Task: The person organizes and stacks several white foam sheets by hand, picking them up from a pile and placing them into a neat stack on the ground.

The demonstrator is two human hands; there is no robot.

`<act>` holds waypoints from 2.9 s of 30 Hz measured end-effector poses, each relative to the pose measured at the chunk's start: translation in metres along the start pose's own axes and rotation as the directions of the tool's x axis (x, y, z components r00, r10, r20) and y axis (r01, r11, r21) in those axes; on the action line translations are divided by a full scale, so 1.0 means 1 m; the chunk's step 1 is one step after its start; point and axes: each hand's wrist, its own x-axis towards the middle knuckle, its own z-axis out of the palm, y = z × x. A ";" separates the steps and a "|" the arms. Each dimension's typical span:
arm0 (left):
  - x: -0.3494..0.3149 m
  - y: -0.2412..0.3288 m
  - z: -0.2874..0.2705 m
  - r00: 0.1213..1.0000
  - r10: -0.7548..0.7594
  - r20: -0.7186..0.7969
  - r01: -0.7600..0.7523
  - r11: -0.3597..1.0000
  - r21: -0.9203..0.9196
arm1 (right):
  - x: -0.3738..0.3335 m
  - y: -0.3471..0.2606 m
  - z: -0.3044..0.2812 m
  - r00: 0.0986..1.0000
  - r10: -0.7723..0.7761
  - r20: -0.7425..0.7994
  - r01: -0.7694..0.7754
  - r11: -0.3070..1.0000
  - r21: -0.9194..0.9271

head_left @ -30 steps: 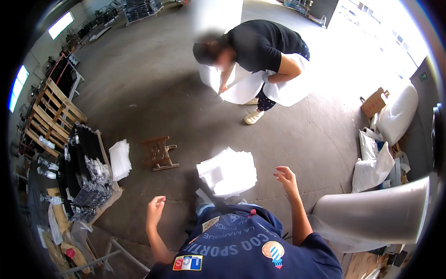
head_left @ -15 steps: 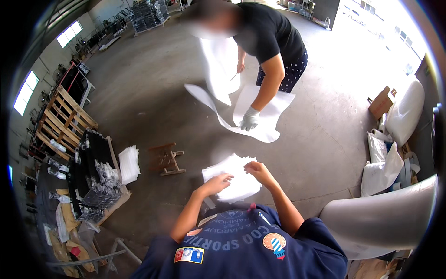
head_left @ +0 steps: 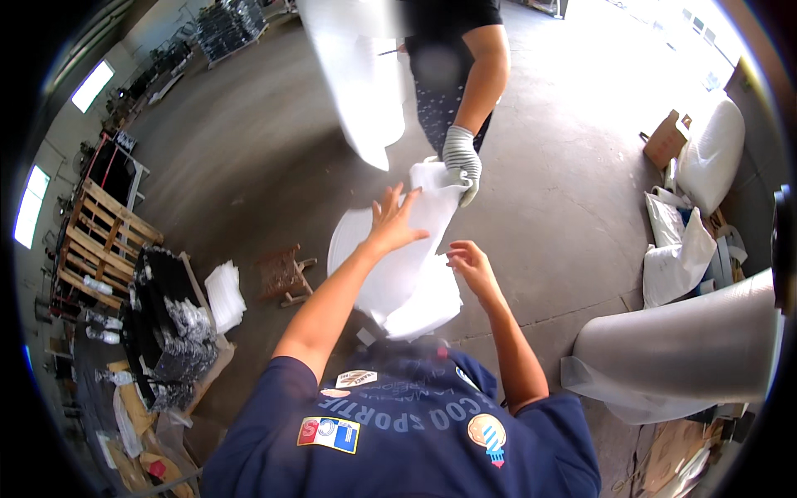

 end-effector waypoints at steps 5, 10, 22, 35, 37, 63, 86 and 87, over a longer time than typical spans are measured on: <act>0.028 -0.008 0.057 0.995 0.080 0.066 -0.062 0.971 -0.232 | -0.016 0.000 -0.006 0.998 0.060 0.002 -0.060 0.991 0.122; 0.018 0.014 0.040 0.997 0.075 -0.017 -0.075 0.896 -0.437 | -0.012 0.001 -0.003 0.995 0.058 -0.078 -0.058 0.998 -0.002; -0.118 -0.030 -0.109 0.976 0.025 0.218 -0.065 0.982 0.179 | 0.025 -0.044 0.006 0.919 -0.336 0.205 0.389 0.852 -0.350; -0.252 -0.011 -0.214 0.919 -0.286 0.272 0.265 0.958 0.112 | -0.003 -0.120 0.179 -0.244 0.047 0.969 0.512 0.855 0.088; -0.286 -0.024 -0.231 0.898 -0.370 0.237 0.361 0.929 0.082 | -0.012 -0.120 0.199 -0.334 0.068 0.940 0.589 0.794 0.152; -0.454 -0.132 -0.253 0.833 -0.357 -0.422 0.423 0.903 0.071 | -0.084 -0.170 0.395 -0.123 -0.340 0.932 0.940 0.261 0.219; -0.334 -0.079 -0.230 0.988 -0.151 -0.039 0.134 0.948 -0.288 | 0.028 -0.273 0.242 0.103 0.206 0.973 0.889 0.420 -0.183; -0.316 -0.062 -0.225 0.988 -0.152 -0.029 0.121 0.877 -0.464 | 0.022 -0.275 0.241 0.116 0.204 0.972 0.878 0.436 -0.196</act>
